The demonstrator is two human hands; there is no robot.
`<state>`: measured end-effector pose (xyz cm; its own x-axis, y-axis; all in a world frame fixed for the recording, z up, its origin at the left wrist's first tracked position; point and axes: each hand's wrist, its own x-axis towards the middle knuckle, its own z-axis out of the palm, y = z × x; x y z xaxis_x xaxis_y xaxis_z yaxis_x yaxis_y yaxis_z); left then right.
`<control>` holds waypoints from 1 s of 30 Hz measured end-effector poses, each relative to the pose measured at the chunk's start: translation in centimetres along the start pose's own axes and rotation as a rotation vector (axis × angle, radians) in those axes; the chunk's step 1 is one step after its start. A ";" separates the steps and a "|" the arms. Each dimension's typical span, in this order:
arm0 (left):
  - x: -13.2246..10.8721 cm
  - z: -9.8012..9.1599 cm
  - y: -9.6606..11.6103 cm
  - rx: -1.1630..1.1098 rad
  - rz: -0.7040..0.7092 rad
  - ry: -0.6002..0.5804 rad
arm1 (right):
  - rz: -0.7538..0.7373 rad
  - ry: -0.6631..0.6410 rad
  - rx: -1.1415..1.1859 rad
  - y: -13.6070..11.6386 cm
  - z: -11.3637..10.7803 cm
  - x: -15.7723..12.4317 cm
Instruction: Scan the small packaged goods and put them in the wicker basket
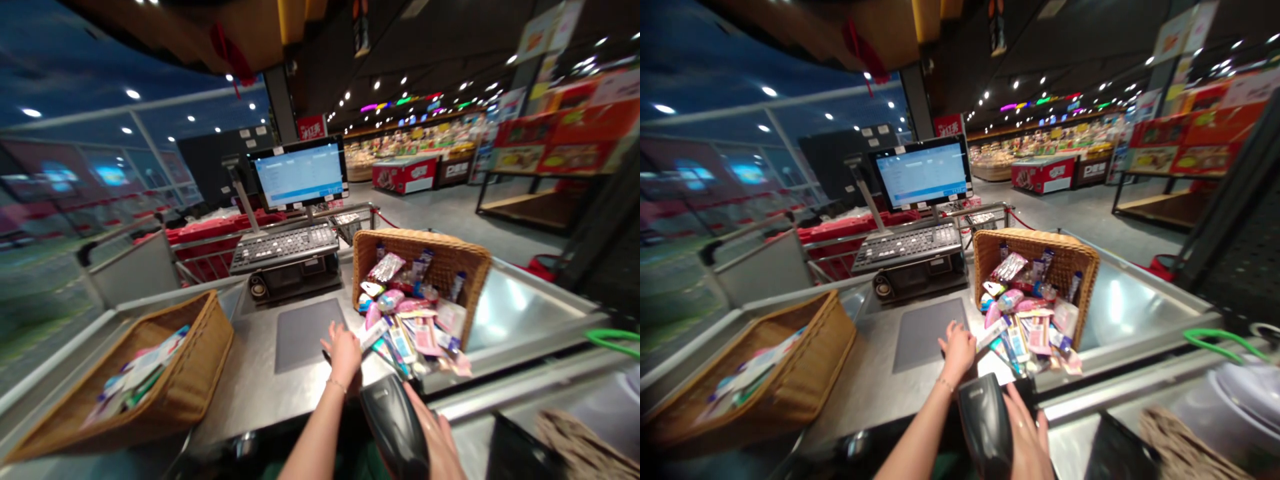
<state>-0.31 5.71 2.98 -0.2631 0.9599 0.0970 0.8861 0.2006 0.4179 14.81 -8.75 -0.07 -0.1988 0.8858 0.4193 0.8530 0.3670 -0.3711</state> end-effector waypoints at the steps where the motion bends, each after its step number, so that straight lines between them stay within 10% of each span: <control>1: 0.1 -0.3 -0.5 0.002 -0.023 0.019 | -0.009 -0.009 0.007 -0.2 -0.3 0.1; 18: -1.5 -0.2 -1.4 0.162 0.166 -0.035 | -0.036 -0.023 -0.064 -0.7 -0.7 0.2; 30: -1.1 -2.2 -2.9 0.109 0.132 0.164 | -0.037 -0.019 0.006 -0.9 -0.6 0.2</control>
<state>-3.41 3.63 3.62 -0.1924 0.9364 0.2936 0.9506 0.1037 0.2925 14.32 -9.10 0.82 -0.2398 0.8768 0.4169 0.8420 0.4015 -0.3602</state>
